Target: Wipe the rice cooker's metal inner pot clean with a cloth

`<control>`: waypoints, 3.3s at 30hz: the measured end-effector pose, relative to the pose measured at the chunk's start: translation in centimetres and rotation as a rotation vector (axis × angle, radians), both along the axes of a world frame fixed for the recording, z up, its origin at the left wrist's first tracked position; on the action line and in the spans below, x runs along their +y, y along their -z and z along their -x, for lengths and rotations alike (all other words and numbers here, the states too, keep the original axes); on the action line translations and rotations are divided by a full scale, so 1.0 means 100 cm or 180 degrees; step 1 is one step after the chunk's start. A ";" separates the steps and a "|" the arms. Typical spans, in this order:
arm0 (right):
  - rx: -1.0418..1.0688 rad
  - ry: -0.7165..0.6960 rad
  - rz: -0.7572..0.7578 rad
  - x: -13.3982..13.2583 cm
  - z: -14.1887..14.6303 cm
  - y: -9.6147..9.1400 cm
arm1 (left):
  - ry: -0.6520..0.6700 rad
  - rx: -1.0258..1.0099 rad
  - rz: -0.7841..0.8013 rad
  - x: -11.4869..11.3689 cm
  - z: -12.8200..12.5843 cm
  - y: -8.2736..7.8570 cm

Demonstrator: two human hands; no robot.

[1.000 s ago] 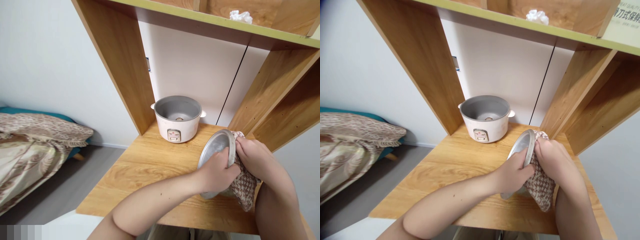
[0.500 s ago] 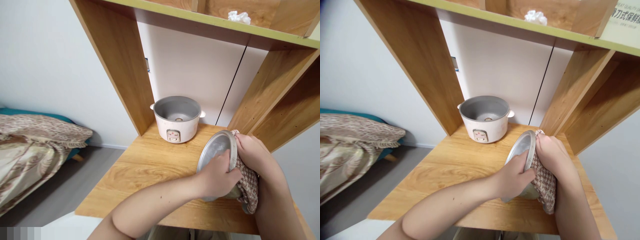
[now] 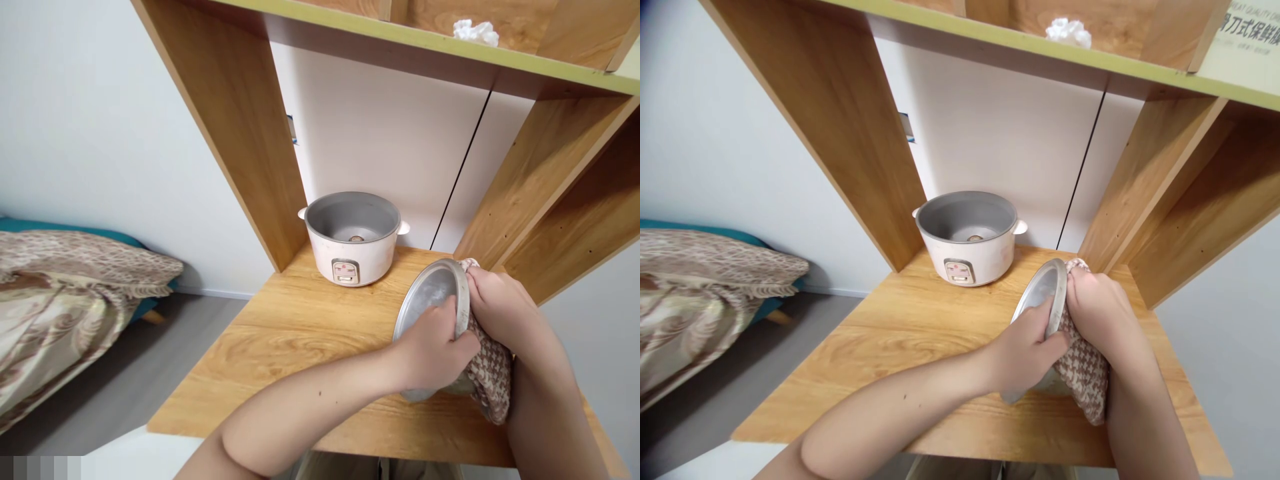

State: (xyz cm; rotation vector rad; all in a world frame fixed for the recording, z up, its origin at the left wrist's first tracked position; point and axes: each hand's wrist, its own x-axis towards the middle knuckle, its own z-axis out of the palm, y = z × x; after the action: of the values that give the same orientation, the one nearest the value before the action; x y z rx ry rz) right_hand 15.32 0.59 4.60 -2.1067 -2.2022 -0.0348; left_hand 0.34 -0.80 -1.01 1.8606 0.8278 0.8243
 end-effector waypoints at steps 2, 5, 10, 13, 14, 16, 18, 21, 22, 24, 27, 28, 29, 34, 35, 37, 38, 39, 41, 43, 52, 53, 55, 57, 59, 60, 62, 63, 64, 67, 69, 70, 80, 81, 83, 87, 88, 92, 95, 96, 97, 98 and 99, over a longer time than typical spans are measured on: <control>0.0111 0.0040 -0.0025 0.003 0.000 -0.001 | 0.0021 0.0062 -0.0002 -0.001 0.000 -0.001; 0.0254 0.0030 -0.0053 0.006 -0.002 -0.001 | 0.0047 0.0113 -0.0021 -0.002 0.000 -0.003; 0.0378 0.0022 -0.0002 0.010 -0.004 -0.001 | 0.0089 0.0034 -0.0046 -0.003 0.000 -0.003; 0.0233 0.0057 0.0048 0.009 -0.004 -0.002 | 0.0066 -0.0001 -0.0035 -0.004 0.000 -0.003; 0.0194 0.0053 0.0065 0.008 -0.004 -0.001 | 0.0060 -0.0006 -0.0028 -0.004 -0.001 -0.003; 0.0155 0.0021 0.0078 0.004 -0.004 0.000 | 0.0063 -0.0021 -0.0006 -0.003 0.000 -0.004; 0.0075 -0.0011 0.0032 -0.002 -0.004 0.002 | 0.0046 -0.0052 0.0020 -0.002 0.000 -0.005; -0.0169 -0.0083 -0.0106 -0.008 -0.002 0.005 | 0.0009 -0.0070 0.0048 -0.001 0.001 -0.006; -0.0226 -0.0108 -0.0142 -0.009 -0.001 0.005 | 0.0013 -0.0063 0.0048 0.000 0.001 -0.006; -0.0222 -0.0111 -0.0128 -0.008 0.000 0.004 | 0.0034 -0.0044 0.0034 0.001 0.002 -0.006; -0.0014 0.0010 -0.0050 -0.001 0.001 0.001 | 0.0055 -0.0025 0.0010 0.001 0.002 -0.004; 0.0087 0.0038 -0.0049 0.002 0.000 0.001 | 0.0063 -0.0010 0.0005 0.000 0.002 -0.003; 0.0195 0.0051 -0.0065 0.005 -0.001 0.000 | 0.0077 0.0013 0.0000 0.000 0.002 -0.002; 0.0619 -0.0024 -0.0025 0.013 -0.006 0.001 | 0.0114 0.0074 -0.0019 -0.001 0.001 -0.001; 0.0633 -0.0037 -0.0014 0.013 -0.006 0.001 | 0.0106 0.0065 -0.0013 -0.002 0.001 -0.001; 0.0596 -0.0035 -0.0015 0.013 -0.006 0.001 | 0.0073 0.0035 0.0001 -0.002 0.001 -0.002; 0.0546 -0.0015 -0.0020 0.013 -0.006 0.000 | 0.0060 0.0020 0.0001 -0.002 0.000 -0.002; 0.0478 0.0010 -0.0019 0.012 -0.005 0.000 | 0.0047 0.0002 -0.0004 -0.002 0.000 -0.002; 0.0299 0.0055 -0.0016 0.010 -0.003 -0.001 | 0.0046 -0.0022 -0.0010 -0.002 0.000 -0.002; 0.0105 0.0076 -0.0006 0.008 -0.001 -0.001 | 0.0017 -0.0047 -0.0006 -0.001 0.000 -0.001; -0.0210 -0.0009 -0.0062 -0.002 0.000 0.004 | -0.0026 -0.0160 0.0053 0.001 -0.001 0.001; -0.0164 0.0006 -0.0039 -0.001 0.000 0.004 | -0.0027 -0.0122 0.0050 0.001 -0.001 0.000; -0.0056 0.0046 0.0004 0.000 0.000 0.002 | -0.0014 -0.0054 0.0037 0.000 -0.001 -0.001; 0.0063 0.0072 0.0021 0.002 0.000 0.000 | 0.0018 -0.0015 0.0018 -0.001 0.000 -0.003; 0.0213 0.0046 0.0057 0.005 -0.001 -0.002 | 0.0083 0.0030 0.0005 -0.002 0.000 -0.004; 0.0294 0.0030 0.0067 0.007 -0.002 -0.002 | 0.0114 0.0051 0.0002 -0.003 0.000 -0.005; 0.0399 0.0004 0.0063 0.010 -0.003 -0.002 | 0.0158 0.0057 -0.0009 -0.004 0.000 -0.005; 0.0412 0.0006 0.0054 0.011 -0.003 -0.002 | 0.0163 0.0033 -0.0011 -0.004 0.000 -0.005; 0.0398 0.0020 0.0042 0.011 -0.003 -0.002 | 0.0158 -0.0002 -0.0010 -0.004 0.000 -0.005; 0.0273 0.0032 0.0048 0.010 -0.004 -0.001 | 0.0136 -0.0070 0.0011 -0.004 0.000 -0.004; 0.0189 0.0039 0.0079 0.007 -0.004 -0.001 | 0.0109 -0.0077 0.0046 -0.004 -0.001 -0.004; 0.0139 0.0040 0.0095 0.005 -0.004 0.000 | 0.0099 -0.0091 0.0061 -0.004 0.000 -0.004; -0.0129 -0.0023 -0.0018 -0.009 0.000 0.005 | 0.0018 -0.0115 0.0021 -0.002 -0.001 -0.001; -0.0062 0.0022 0.0028 -0.007 0.000 0.004 | 0.0024 -0.0114 0.0005 -0.002 -0.001 -0.001; 0.0070 0.0111 0.0090 -0.002 0.000 0.002 | 0.0052 -0.0084 -0.0018 -0.003 -0.001 -0.002; 0.0404 0.0129 0.0055 0.008 -0.002 0.000 | 0.0103 0.0009 0.0009 -0.004 -0.001 -0.003; 0.0479 0.0117 0.0050 0.010 -0.002 0.000 | 0.0108 0.0013 0.0007 -0.004 -0.001 -0.003; 0.0540 0.0085 0.0032 0.013 -0.004 0.001 | 0.0099 0.0014 -0.0022 -0.004 -0.001 -0.002; 0.0384 0.0071 0.0015 0.012 -0.004 0.001 | 0.0105 -0.0017 -0.0025 -0.005 -0.001 -0.003; 0.0307 0.0087 0.0022 0.011 -0.003 0.000 | 0.0110 -0.0032 -0.0017 -0.005 -0.001 -0.003; 0.0232 0.0113 0.0033 0.009 -0.002 -0.001 | 0.0118 -0.0047 -0.0006 -0.005 -0.001 -0.004; 0.0167 0.0142 0.0043 0.008 -0.001 -0.001 | 0.0118 -0.0068 0.0005 -0.005 -0.001 -0.004; 0.0115 0.0162 0.0058 0.006 0.000 -0.002 | 0.0103 -0.0094 0.0015 -0.005 -0.001 -0.004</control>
State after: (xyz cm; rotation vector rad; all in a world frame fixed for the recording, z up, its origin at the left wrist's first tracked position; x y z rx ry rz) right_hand 15.31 1.23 4.77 -2.1550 -2.1369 0.0197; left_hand 0.43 -1.32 -0.65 1.8489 0.7788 0.8271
